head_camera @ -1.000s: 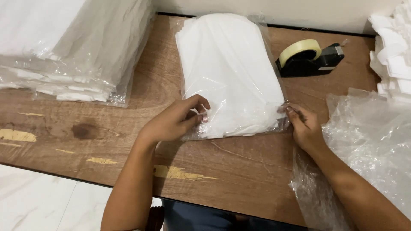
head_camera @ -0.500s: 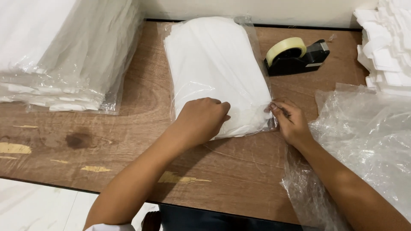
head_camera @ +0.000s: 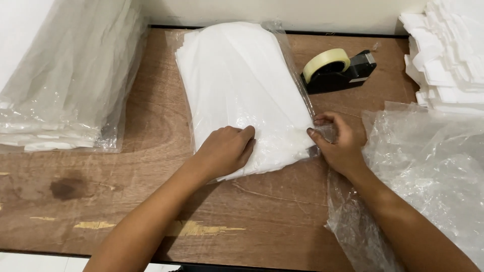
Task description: Folding white plastic bags and organizing them into neat stacks or clear plastic sleeves on a wooden workbench.
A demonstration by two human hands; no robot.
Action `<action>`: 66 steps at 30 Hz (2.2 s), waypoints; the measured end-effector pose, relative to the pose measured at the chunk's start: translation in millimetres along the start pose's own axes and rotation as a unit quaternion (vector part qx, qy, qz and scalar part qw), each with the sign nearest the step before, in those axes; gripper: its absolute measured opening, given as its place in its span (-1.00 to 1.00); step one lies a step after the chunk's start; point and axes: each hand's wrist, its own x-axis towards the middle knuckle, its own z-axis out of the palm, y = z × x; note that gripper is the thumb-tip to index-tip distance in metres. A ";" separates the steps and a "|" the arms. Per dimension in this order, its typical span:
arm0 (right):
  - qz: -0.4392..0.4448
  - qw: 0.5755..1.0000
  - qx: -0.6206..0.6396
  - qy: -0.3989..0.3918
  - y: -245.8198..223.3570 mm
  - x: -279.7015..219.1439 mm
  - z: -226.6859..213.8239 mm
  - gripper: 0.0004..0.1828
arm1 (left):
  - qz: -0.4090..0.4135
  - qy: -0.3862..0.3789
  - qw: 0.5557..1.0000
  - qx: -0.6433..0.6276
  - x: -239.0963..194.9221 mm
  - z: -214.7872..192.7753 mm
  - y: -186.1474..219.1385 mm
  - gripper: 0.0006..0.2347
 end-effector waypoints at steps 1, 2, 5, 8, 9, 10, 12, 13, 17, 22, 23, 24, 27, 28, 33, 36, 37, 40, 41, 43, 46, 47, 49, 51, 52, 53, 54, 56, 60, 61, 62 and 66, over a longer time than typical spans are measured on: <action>0.000 1.000 -0.002 0.002 -1.1 1.7 -5.9 -0.61 | 0.003 0.000 1.000 0.000 0.0 0.9 -2.0 -0.80; 0.000 1.000 -0.010 -0.004 -2.5 3.1 -11.8 -0.58 | 0.006 0.002 1.000 -0.011 -0.3 1.6 -3.7 -0.80; 0.015 1.000 0.002 -0.007 -18.7 14.6 -43.5 -0.68 | 0.026 0.023 0.999 -0.002 2.5 21.6 -20.6 -0.86; 0.035 0.999 -0.017 0.032 -33.0 35.6 -70.9 -0.86 | 0.046 0.052 0.998 0.013 4.0 34.9 -30.5 -0.82; 0.038 0.995 -0.053 0.072 -35.7 44.3 -78.2 -0.92 | 0.052 0.062 0.997 0.013 4.6 36.0 -31.5 -0.84; 0.036 0.995 -0.053 0.071 -34.6 55.8 -82.1 -0.92 | 0.050 0.064 0.997 0.013 4.6 36.7 -32.3 -0.84; -0.014 0.971 -0.239 -0.004 -33.6 77.0 -91.2 -0.54 | 0.045 0.068 0.997 -0.003 5.2 36.7 -33.0 -0.84; -0.016 0.971 -0.239 -0.002 -31.2 84.5 -91.1 -0.54 | 0.047 0.070 0.996 -0.002 4.4 36.0 -32.4 -0.84; -0.005 0.947 -0.312 -0.075 -49.3 101.4 -83.2 -0.10 | 0.048 0.074 0.996 -0.014 2.2 34.5 -30.8 -0.83; 0.109 0.945 -0.275 -0.137 -60.8 108.4 -71.4 0.12 | 0.044 0.072 0.996 -0.016 0.8 34.4 -30.4 -0.82; 0.042 0.952 -0.270 -0.135 -42.5 115.8 -74.3 0.13 | 0.041 0.070 0.997 -0.016 1.3 34.6 -31.0 -0.82; -0.025 0.955 -0.264 -0.133 -24.0 123.7 -77.5 0.15 | 0.039 0.067 0.997 -0.016 2.4 34.8 -31.5 -0.83; -0.009 0.971 -0.218 -0.093 -26.5 123.2 -76.9 0.03 | 0.046 0.066 0.997 -0.021 1.9 33.9 -31.2 -0.83; -0.009 0.972 -0.215 -0.093 -25.4 125.5 -77.7 0.03 | 0.045 0.064 0.997 -0.019 2.2 34.3 -31.9 -0.83; -0.073 0.961 -0.266 0.010 12.4 132.0 -80.7 -0.09 | 0.047 0.069 0.996 -0.027 3.4 30.7 -29.4 -0.83; 0.031 0.955 -0.286 0.069 6.2 128.9 -68.0 -0.28 | 0.058 0.082 0.995 -0.031 3.6 35.6 -31.9 -0.84; 0.033 0.956 -0.283 0.070 9.6 133.0 -71.5 -0.28 | 0.057 0.079 0.995 -0.029 3.9 36.0 -32.3 -0.84; 0.091 0.958 -0.270 0.020 16.4 140.4 -79.5 -0.19 | 0.073 0.099 0.992 -0.031 3.2 37.0 -32.9 -0.86; 0.104 0.966 -0.237 0.002 15.2 141.4 -82.1 -0.27 | 0.062 0.092 0.993 -0.035 3.5 36.6 -32.5 -0.86; 0.116 0.972 -0.203 -0.014 13.7 143.2 -85.9 -0.34 | 0.054 0.085 0.994 -0.037 3.6 35.8 -31.8 -0.85; 0.170 0.972 -0.165 -0.013 8.6 144.2 -87.7 -0.67 | 0.048 0.084 0.995 -0.035 3.5 34.4 -31.1 -0.84; 0.197 0.977 -0.088 -0.010 4.1 143.3 -87.2 -0.64 | 0.046 0.081 0.995 -0.038 3.3 33.8 -30.4 -0.84; 0.221 0.975 -0.010 -0.008 7.8 145.2 -87.9 -0.61 | 0.044 0.079 0.995 -0.041 2.9 33.1 -29.6 -0.84; 0.213 0.977 0.025 0.012 24.5 150.7 -90.4 -0.55 | 0.042 0.075 0.996 -0.038 2.7 32.4 -29.0 -0.83; 0.212 0.977 0.026 0.012 20.9 150.0 -90.4 -0.55 | 0.042 0.075 0.996 -0.038 2.5 32.6 -28.9 -0.83; 0.224 0.974 0.031 0.014 17.5 148.9 -90.6 -0.59 | 0.037 0.073 0.996 -0.036 2.6 32.7 -28.8 -0.83; 0.236 0.971 0.037 0.017 14.4 148.0 -90.8 -0.61 | 0.032 0.070 0.996 -0.034 3.0 32.8 -28.8 -0.83; 0.239 0.970 0.044 0.019 12.6 148.3 -91.2 -0.65 | 0.037 0.072 0.996 -0.031 3.4 33.5 -29.5 -0.84; 0.253 0.966 0.049 0.038 17.6 150.0 -89.0 -0.74 | 0.038 0.079 0.996 -0.031 3.7 35.4 -30.5 -0.85; 0.253 0.965 0.049 0.039 19.0 150.9 -88.9 -0.74 | 0.039 0.079 0.996 -0.031 3.3 35.4 -30.6 -0.85; 0.248 0.967 0.051 0.037 20.4 151.7 -88.8 -0.75 | 0.043 0.085 0.995 -0.032 2.9 35.5 -30.9 -0.85; 0.249 0.965 0.068 0.052 24.8 153.8 -88.3 -0.75 | 0.057 0.099 0.993 -0.029 3.2 37.7 -33.1 -0.85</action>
